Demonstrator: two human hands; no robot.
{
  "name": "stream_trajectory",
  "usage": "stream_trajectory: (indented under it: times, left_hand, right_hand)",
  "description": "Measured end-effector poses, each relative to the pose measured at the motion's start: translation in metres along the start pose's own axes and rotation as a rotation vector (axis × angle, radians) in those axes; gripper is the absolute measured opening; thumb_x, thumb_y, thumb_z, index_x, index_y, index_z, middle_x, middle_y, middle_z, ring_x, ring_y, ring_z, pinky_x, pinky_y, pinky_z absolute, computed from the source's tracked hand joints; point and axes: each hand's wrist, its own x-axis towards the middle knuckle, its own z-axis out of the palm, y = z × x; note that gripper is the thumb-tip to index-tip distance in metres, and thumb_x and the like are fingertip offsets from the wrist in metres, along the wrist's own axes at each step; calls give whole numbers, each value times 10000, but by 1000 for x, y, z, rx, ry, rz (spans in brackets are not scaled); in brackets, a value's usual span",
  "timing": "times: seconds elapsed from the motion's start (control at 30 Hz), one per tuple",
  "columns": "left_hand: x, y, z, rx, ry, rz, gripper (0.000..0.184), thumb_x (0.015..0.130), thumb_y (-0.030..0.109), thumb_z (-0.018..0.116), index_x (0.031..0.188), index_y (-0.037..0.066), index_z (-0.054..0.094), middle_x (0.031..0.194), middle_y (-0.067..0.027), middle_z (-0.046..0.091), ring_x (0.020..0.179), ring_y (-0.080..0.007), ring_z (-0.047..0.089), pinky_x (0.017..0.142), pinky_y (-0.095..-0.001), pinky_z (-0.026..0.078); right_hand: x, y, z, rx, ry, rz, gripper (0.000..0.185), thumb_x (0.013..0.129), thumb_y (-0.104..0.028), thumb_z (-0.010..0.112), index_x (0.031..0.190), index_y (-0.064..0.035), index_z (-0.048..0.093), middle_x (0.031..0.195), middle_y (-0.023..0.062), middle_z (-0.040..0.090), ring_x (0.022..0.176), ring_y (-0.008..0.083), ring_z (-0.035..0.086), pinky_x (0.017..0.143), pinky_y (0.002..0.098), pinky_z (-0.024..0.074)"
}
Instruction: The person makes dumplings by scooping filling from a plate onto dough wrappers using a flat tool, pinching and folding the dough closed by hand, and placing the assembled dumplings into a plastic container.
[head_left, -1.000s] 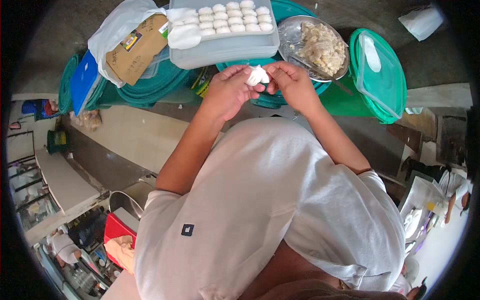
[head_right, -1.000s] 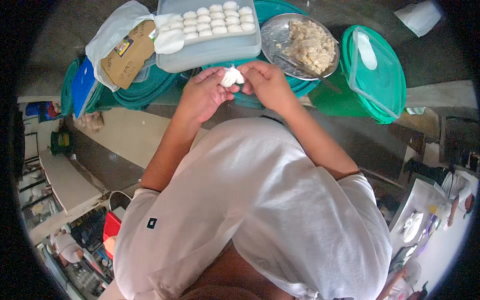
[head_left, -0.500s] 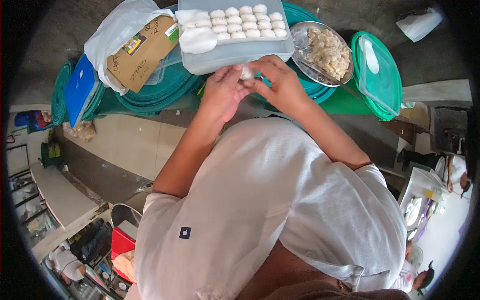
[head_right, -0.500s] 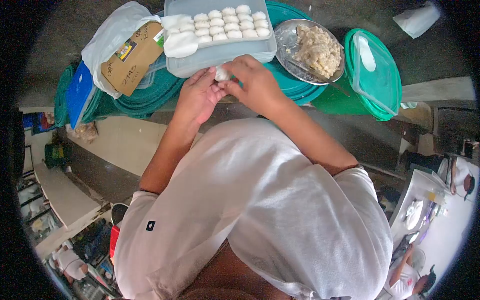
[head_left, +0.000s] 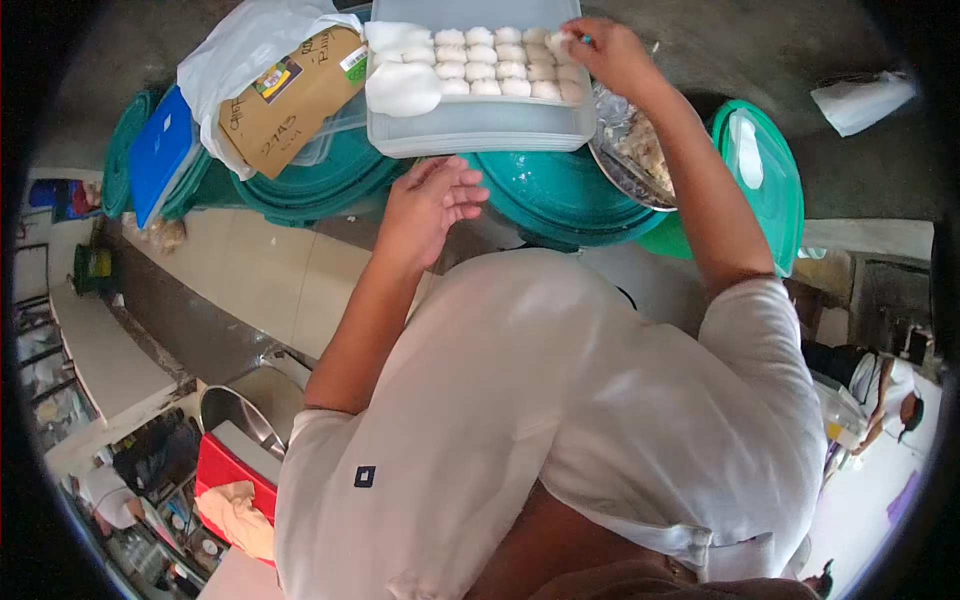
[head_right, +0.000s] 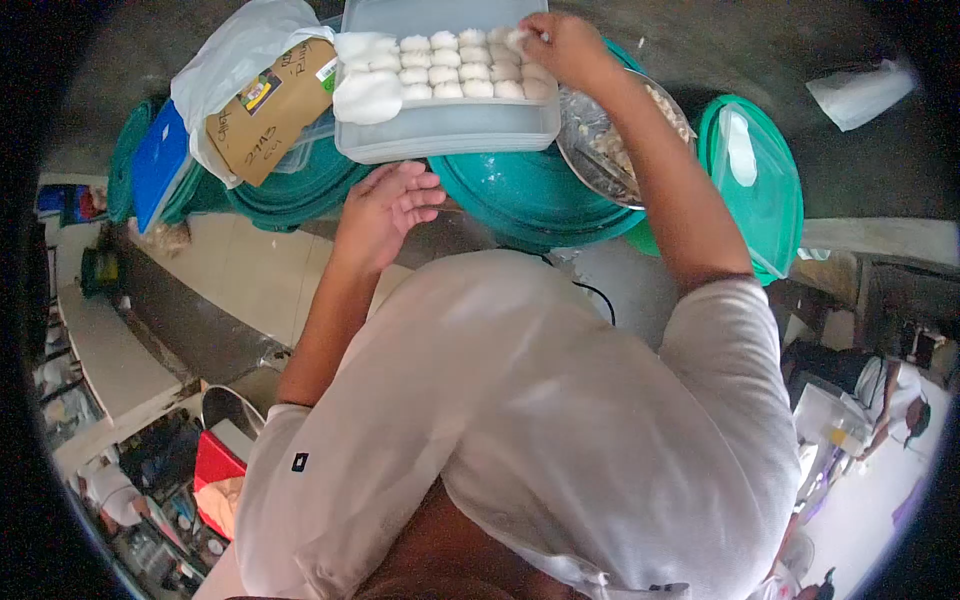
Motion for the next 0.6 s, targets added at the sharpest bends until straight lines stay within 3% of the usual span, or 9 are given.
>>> stream_trajectory:
  times: [0.07,0.1,0.27,0.5,0.6]
  left_hand:
    - [-2,-6,4,35,63,-40,264,927,206,608,1094,2,587,990,-131,673,854,-230,673,708,-345,534]
    - [-3,-9,6,34,75,-37,264,927,206,608,1094,2,587,990,-131,673,854,-230,673,708,-345,534]
    - [-7,-27,11,9,156,-76,242,924,223,628,1056,20,616,940,-102,695,801,-217,684,688,-348,547]
    - [-8,-45,19,-70,188,-85,204,929,218,624,1015,34,644,904,-91,704,765,-199,685,665,-332,550]
    - [-8,-49,24,-36,200,-94,210,926,227,630,1013,36,645,907,-90,703,765,-198,683,665,-329,547]
  right_hand:
    - [30,20,-2,-180,102,-167,284,845,-219,561,1049,-67,687,1057,198,673,972,396,638,846,466,504]
    - [41,23,-5,-172,97,-174,284,845,-219,561,1049,-67,687,1057,198,673,972,396,638,846,466,504]
    - [76,49,7,-492,-269,-68,284,852,-213,551,1048,-57,684,1077,193,673,985,380,639,846,466,495]
    - [91,72,6,-420,-468,-197,350,834,-265,541,1077,-55,680,1089,217,664,990,394,632,861,456,494]
    - [79,56,-2,-333,-425,-83,374,831,-266,536,1106,-54,675,1102,213,663,999,401,627,884,447,491]
